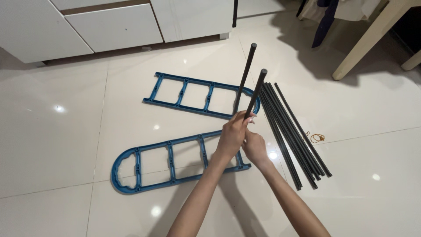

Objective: The person assembles a blue plastic ladder-like frame by inserting black metal rods into its slots. They handle the rods and frames on the floor, aligning and fitting the components together.

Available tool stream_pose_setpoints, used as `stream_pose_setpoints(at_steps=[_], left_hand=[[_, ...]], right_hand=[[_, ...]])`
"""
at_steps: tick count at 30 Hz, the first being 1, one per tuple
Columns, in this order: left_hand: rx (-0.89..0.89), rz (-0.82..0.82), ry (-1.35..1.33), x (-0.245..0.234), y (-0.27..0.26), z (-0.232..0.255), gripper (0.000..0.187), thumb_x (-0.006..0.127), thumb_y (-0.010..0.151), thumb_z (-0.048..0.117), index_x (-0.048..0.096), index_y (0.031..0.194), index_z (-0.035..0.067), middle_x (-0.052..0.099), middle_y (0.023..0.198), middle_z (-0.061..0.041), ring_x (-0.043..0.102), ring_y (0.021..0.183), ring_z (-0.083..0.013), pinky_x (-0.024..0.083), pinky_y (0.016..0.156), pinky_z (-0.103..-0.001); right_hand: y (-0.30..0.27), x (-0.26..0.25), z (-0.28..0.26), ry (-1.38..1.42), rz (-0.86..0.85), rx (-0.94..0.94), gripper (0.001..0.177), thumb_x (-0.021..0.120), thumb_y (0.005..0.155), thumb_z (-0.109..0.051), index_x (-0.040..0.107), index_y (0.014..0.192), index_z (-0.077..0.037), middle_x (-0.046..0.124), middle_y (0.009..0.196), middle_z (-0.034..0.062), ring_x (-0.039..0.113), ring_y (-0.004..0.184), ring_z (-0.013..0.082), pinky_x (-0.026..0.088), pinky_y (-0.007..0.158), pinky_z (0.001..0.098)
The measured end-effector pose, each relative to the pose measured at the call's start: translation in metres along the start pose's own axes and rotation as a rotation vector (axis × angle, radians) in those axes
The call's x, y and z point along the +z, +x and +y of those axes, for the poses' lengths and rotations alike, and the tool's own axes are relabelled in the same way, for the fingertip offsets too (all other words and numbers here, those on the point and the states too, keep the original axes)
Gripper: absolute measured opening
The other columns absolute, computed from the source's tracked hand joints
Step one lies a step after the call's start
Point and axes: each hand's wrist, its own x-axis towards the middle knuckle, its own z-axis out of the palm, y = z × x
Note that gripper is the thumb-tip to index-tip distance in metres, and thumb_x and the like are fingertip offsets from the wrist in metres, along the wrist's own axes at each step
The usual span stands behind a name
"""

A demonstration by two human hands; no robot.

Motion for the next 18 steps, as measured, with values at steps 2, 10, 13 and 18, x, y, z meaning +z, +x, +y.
stream_pose_setpoints(at_steps=[2, 10, 13, 18], left_hand=[[-0.004, -0.016, 0.001, 0.001, -0.002, 0.000, 0.022, 0.052, 0.107, 0.017, 0.065, 0.119, 0.004, 0.074, 0.109, -0.013, 0.077, 0.099, -0.0256, 0.063, 0.080, -0.037], [0.018, -0.001, 0.015, 0.001, 0.009, -0.006, 0.024, 0.049, 0.107, 0.020, 0.062, 0.117, 0.003, 0.074, 0.108, -0.015, 0.077, 0.098, -0.0276, 0.063, 0.077, -0.038], [-0.005, 0.000, -0.002, 0.001, 0.010, -0.008, 0.024, 0.048, 0.108, 0.019, 0.062, 0.117, 0.002, 0.074, 0.106, -0.016, 0.077, 0.097, -0.0277, 0.064, 0.076, -0.037], [0.018, -0.044, 0.004, 0.004, 0.003, -0.016, 0.022, 0.050, 0.108, 0.019, 0.063, 0.114, 0.002, 0.073, 0.103, -0.014, 0.078, 0.093, -0.0257, 0.064, 0.072, -0.035]], right_hand=[[-0.002, -0.006, 0.001, -0.020, -0.017, -0.002, 0.016, 0.064, 0.085, -0.002, 0.063, 0.101, -0.002, 0.070, 0.073, 0.0207, 0.069, 0.069, 0.0440, 0.053, 0.063, 0.0543], [0.006, -0.008, -0.005, 0.060, -0.022, 0.029, 0.007, 0.057, 0.091, -0.001, 0.063, 0.094, -0.001, 0.068, 0.068, 0.0215, 0.070, 0.067, 0.0417, 0.055, 0.063, 0.0517], [0.008, -0.008, -0.005, 0.055, -0.014, 0.036, 0.007, 0.057, 0.091, 0.000, 0.064, 0.094, -0.001, 0.068, 0.070, 0.0217, 0.070, 0.068, 0.0412, 0.055, 0.064, 0.0509], [-0.001, 0.002, 0.008, 0.101, 0.036, 0.016, 0.018, 0.060, 0.083, 0.004, 0.066, 0.098, -0.003, 0.071, 0.076, 0.0208, 0.071, 0.073, 0.0407, 0.056, 0.064, 0.0493]])
